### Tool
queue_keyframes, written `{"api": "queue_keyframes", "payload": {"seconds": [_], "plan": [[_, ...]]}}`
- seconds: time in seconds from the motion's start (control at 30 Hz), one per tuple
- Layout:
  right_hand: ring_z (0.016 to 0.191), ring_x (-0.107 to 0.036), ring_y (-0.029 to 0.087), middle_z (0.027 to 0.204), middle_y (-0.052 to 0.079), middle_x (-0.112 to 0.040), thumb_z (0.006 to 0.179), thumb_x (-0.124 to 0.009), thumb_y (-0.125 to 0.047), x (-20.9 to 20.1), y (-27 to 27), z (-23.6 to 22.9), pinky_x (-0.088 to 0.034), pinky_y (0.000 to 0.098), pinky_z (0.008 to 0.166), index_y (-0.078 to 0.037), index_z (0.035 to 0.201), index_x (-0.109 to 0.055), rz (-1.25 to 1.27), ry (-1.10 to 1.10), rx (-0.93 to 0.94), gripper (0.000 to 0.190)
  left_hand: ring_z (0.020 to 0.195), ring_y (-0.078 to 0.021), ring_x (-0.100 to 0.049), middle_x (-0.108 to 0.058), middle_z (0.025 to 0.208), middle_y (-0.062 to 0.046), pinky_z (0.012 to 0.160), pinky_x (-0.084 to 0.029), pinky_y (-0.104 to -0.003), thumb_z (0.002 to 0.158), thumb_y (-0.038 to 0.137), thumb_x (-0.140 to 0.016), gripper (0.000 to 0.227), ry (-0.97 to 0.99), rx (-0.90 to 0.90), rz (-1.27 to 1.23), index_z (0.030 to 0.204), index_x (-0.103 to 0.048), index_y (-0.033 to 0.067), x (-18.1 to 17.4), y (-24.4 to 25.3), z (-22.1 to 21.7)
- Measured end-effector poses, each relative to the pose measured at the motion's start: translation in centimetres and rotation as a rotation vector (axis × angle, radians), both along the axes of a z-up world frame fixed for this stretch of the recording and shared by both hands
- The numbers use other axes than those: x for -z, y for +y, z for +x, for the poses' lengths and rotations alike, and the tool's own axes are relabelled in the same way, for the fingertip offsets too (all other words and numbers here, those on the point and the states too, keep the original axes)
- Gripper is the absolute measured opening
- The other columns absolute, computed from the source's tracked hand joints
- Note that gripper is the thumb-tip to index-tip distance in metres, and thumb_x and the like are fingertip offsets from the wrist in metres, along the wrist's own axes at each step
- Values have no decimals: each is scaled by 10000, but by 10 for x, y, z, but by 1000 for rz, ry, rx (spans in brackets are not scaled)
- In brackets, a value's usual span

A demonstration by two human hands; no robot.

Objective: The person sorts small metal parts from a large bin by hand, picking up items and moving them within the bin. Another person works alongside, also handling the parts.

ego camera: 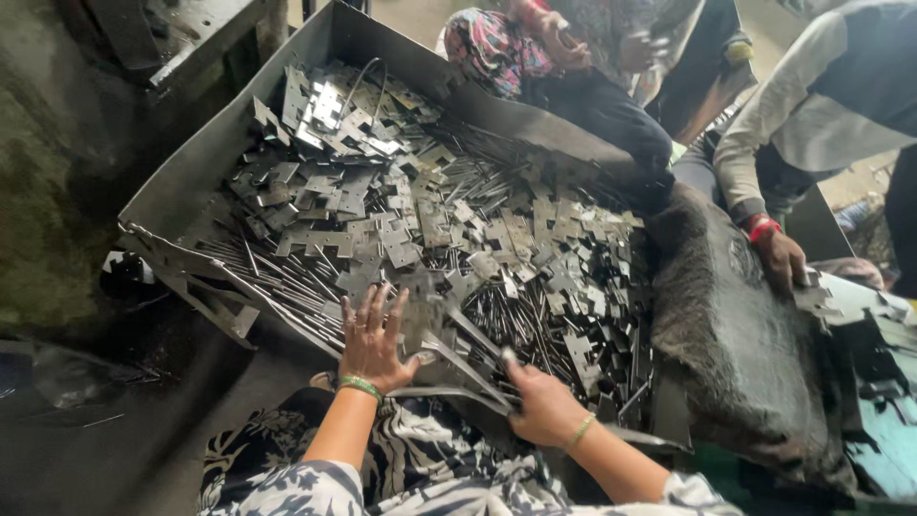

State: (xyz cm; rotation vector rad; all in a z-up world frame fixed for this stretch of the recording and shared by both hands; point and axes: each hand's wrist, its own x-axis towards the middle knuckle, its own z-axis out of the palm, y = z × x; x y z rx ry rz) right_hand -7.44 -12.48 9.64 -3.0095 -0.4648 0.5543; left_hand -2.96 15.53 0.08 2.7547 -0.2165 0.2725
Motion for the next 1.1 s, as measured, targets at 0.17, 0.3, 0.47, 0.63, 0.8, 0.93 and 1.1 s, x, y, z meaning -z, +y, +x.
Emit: {"api": "queue_keyframes", "payload": {"seconds": [0.17,0.3,0.47,0.63,0.8,0.93,1.1], "plan": [[1043,-637,429,1228,321,-598,710,-847,-171,-3,15,92,-541,451,895,112,1442,-347,301,-380,-61,930,1489,-314,-227,-315,1545,-136,1252,-39,-600,564,652,-842,1255,-87,17,-128,1576,-237,224,9,-1,3],[1137,-658,346,1250,143,-678,782,-838,-396,21,87,203,-549,444,932,-121,1305,-609,152,-204,-31,634,1515,-320,-262,-351,1559,-127,1261,-119,-578,568,547,-854,1152,-134,-45,-186,1532,-323,209,18,2,6],[999,-754,370,1034,212,-722,861,-664,-145,77,145,233,-630,473,792,-1,1149,-691,-42,-189,-105,323,1502,-324,-271,-352,1557,-122,1260,-96,-630,510,573,-858,1224,-155,-74,-230,1513,-310,135,28,2,13],[920,-712,426,964,286,-691,758,-686,-79,68,91,167,-597,473,747,202,1446,-309,148,-94,-75,833,1549,-297,-237,-318,1599,-99,1311,-76,-606,559,591,-799,1198,-148,-72,-210,1565,-295,178,33,2,12],[938,-681,413,996,269,-670,721,-746,-145,30,29,98,-574,459,795,143,1493,-293,196,-50,-13,941,1571,-293,-188,-260,1661,-111,1305,-50,-588,551,659,-726,1262,-142,-27,-181,1610,-239,174,33,3,13],[892,-657,396,1033,251,-628,736,-795,-237,23,-23,46,-561,460,774,62,1524,-323,148,27,77,966,1580,-271,-187,-269,1662,-94,1322,-27,-569,549,667,-714,1260,-108,-13,-133,1606,-233,177,39,2,13],[786,-681,347,852,191,-681,786,-771,-393,19,-126,66,-555,439,706,29,1167,-663,451,-573,327,579,1581,-277,-241,-329,1632,-106,1366,-41,-559,611,656,-688,1180,-111,-19,-117,1598,-267,166,43,4,11]]}}
